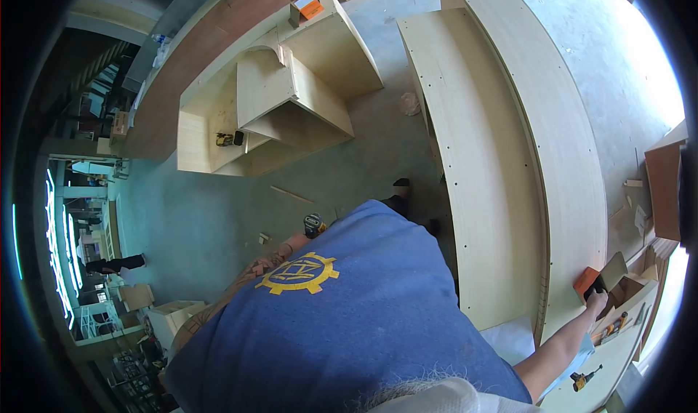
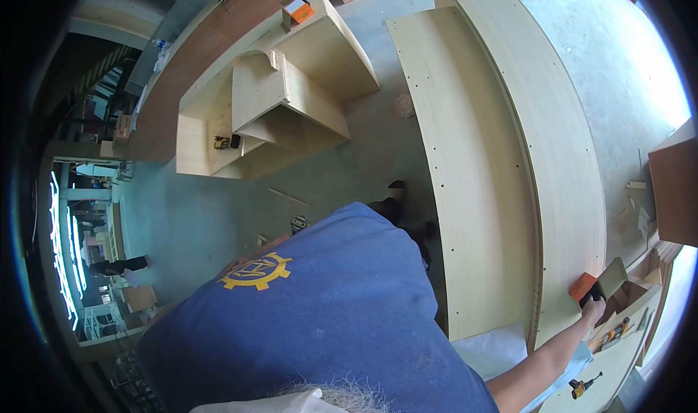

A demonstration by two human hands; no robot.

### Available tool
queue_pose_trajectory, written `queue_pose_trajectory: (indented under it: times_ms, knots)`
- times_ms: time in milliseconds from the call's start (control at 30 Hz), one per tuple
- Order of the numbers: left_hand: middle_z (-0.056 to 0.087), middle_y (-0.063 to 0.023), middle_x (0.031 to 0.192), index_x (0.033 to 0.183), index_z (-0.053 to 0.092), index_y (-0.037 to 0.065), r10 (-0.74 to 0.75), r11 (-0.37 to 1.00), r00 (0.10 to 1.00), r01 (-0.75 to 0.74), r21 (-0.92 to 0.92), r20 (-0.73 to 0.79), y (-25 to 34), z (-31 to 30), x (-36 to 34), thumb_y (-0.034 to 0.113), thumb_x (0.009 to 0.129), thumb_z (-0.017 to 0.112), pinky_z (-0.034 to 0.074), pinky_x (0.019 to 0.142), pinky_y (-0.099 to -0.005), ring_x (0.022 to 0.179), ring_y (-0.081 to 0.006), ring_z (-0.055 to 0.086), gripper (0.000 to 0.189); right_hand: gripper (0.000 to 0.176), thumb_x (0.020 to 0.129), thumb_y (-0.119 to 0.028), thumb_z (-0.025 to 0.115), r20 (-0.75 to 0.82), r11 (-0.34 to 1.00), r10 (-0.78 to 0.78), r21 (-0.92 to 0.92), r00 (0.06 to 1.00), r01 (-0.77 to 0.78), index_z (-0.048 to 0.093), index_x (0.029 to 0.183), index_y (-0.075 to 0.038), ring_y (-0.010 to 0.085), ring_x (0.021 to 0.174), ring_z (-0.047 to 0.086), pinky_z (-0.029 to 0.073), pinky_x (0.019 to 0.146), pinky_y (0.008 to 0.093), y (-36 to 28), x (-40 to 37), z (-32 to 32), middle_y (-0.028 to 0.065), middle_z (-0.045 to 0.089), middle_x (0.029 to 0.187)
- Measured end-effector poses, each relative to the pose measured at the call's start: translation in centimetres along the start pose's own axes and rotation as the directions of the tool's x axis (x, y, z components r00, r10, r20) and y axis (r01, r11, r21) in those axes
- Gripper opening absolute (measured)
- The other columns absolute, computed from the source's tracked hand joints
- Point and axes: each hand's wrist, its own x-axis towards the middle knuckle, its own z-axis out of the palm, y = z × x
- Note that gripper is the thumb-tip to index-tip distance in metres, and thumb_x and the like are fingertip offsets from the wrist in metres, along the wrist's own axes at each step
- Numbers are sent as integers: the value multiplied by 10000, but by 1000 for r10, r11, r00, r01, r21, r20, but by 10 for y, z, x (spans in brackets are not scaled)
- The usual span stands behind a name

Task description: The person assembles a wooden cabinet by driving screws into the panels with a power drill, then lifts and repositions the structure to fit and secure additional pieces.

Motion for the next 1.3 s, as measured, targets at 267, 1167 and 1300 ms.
queue_pose_trajectory:
  times_ms: [267, 1167, 1300]
  knots:
    - [700, -234, 1178, 1176, 716, 78, 137, 984, 991, -136, 114, -4, 23, -7, 25, 559, 892, 606, 516, 931, -440, 1120, -388, 671, 569, 298, 865, -207, 742, -58, 991, -25, 128, 998, 32, 721, 1114, -45, 349, 1079, 662, 491, 970, 433, -7, -22, 0, 179, 706, 1142]
    - [704, -249, 1145, 1186, 689, 25, 36, 950, 996, -60, -305, -86, 39, -35, -33, 549, 877, 645, 514, 934, -444, 1143, -392, 663, 610, 173, 879, -99, 524, 344, -966, 138, 255, 929, 49, 527, 718, -37, 223, 579, 423, 387, 542, 351, 63, 13, -31, 75, 444, 666]
    - [722, -219, 1091, 1148, 710, 22, -36, 884, 977, -68, -463, -212, 48, -42, -37, 533, 864, 673, 527, 890, -425, 1064, -357, 692, 586, 34, 818, -23, 506, 181, -857, 356, 455, 917, 243, 521, 802, 4, 190, 585, 385, 337, 531, 326, 63, 41, -34, 69, 393, 700]
